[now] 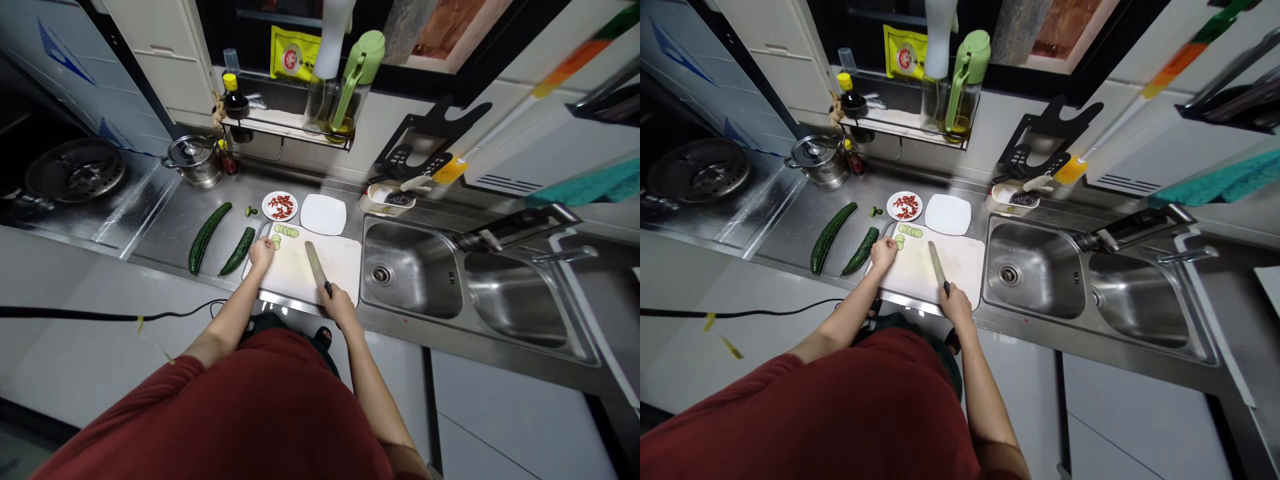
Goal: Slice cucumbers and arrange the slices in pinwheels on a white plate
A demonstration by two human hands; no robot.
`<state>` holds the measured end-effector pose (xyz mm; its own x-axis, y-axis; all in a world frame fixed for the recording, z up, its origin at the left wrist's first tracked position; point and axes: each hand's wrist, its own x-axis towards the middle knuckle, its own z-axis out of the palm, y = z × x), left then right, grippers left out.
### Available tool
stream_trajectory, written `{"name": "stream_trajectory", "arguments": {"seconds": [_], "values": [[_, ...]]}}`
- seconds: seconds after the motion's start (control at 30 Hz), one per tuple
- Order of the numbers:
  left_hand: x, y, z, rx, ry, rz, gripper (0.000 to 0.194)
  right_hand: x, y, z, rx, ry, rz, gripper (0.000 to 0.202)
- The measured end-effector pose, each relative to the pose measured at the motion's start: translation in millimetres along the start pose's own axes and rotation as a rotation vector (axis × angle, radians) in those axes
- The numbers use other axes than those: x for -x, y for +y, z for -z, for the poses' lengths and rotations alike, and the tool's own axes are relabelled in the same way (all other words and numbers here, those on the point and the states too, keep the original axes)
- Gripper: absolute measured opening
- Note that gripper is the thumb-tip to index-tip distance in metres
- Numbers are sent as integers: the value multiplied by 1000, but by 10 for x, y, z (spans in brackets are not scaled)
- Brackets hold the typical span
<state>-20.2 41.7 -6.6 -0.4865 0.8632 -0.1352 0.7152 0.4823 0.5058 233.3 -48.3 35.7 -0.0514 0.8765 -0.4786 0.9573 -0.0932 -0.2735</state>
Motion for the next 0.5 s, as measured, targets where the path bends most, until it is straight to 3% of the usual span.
{"name": "stream_trajectory", "arguments": {"seconds": [0.5], "values": [[34, 14, -12, -41, 25, -19, 25, 25, -5, -11, -8, 2, -6, 47]]}}
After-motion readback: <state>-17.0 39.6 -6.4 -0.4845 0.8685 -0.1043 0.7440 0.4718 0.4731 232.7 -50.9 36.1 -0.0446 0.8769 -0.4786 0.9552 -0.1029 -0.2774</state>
